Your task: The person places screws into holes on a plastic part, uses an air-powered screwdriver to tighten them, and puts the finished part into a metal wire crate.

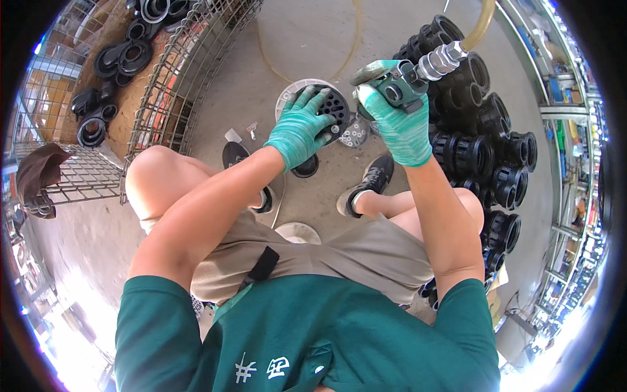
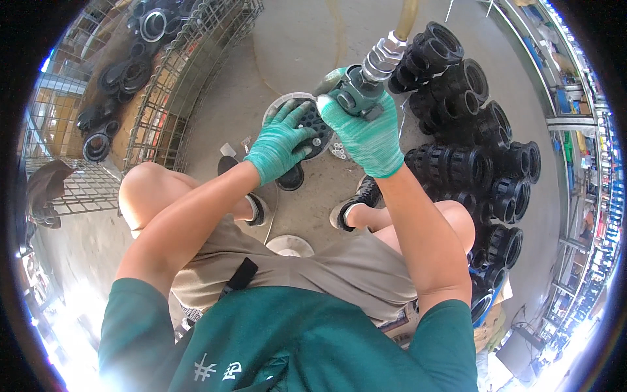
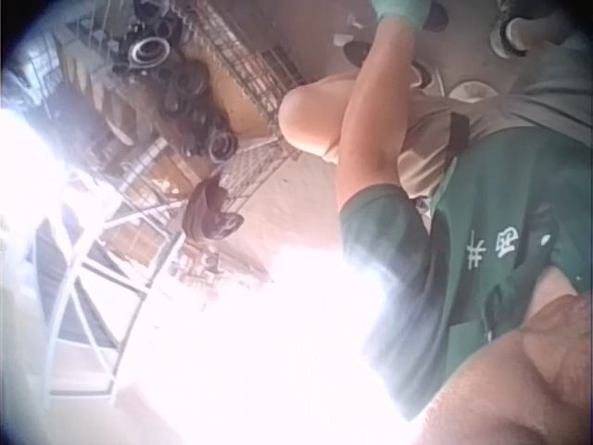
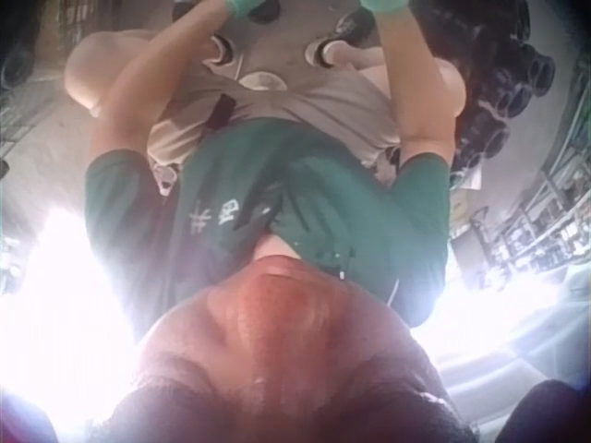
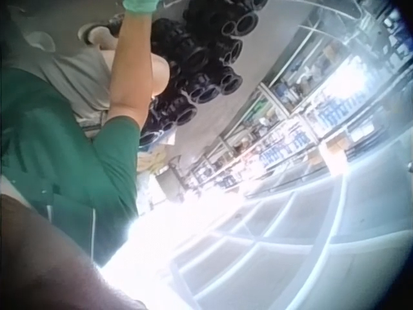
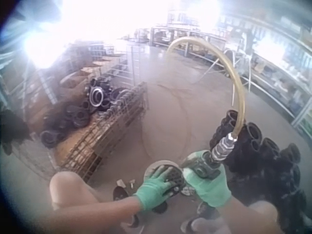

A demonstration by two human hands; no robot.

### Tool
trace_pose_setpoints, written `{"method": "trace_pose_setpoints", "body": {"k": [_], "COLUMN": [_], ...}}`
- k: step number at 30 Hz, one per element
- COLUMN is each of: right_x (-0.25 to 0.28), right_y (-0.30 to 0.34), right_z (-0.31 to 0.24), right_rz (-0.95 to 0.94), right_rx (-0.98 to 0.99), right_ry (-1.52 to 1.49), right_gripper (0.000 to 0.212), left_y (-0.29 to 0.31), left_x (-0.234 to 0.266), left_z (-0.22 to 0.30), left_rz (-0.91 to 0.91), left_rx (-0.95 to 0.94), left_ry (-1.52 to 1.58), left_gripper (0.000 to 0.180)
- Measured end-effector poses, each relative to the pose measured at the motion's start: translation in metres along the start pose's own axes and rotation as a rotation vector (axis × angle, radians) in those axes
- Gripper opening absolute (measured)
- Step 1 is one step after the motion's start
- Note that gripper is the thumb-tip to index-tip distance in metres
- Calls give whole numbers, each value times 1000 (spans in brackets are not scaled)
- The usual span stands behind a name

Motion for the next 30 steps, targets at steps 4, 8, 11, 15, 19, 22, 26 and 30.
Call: {"method": "trace_pose_setpoints", "body": {"k": [4,8,11,15,19,22,26,30], "right_x": [4,4,1,-4,-9,-15,-27,-18], "right_y": [3,7,8,8,9,9,10,13], "right_z": [-2,1,0,9,24,19,23,35], "right_rz": [5,23,7,-9,-3,-19,-108,-98], "right_rx": [4,-12,15,18,-29,-43,-17,-51], "right_ry": [26,-64,-66,-47,-86,-52,11,25], "right_gripper": [32,33,33,32,31,29,24,21], "left_y": [-8,-8,-8,-8,-9,-7,0,-5], "left_x": [-10,-18,-17,-17,-19,-23,-48,-23], "left_z": [0,-5,-5,-7,-9,-13,-44,-12], "left_rz": [-41,-31,37,26,46,51,86,14], "left_rx": [92,111,88,68,56,69,188,85], "left_ry": [-20,-12,3,36,101,146,728,124], "left_gripper": [27,26,33,34,29,32,36,40]}}
Point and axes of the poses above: each hand's wrist, its own y-axis away from the middle knuckle, its own x-axis out of the back of the hand, z = x × y, the point moved 8 cm from there along -y, towards the middle knuckle, and after that the axes turned 5 degrees about x, right-handed, at the moved point
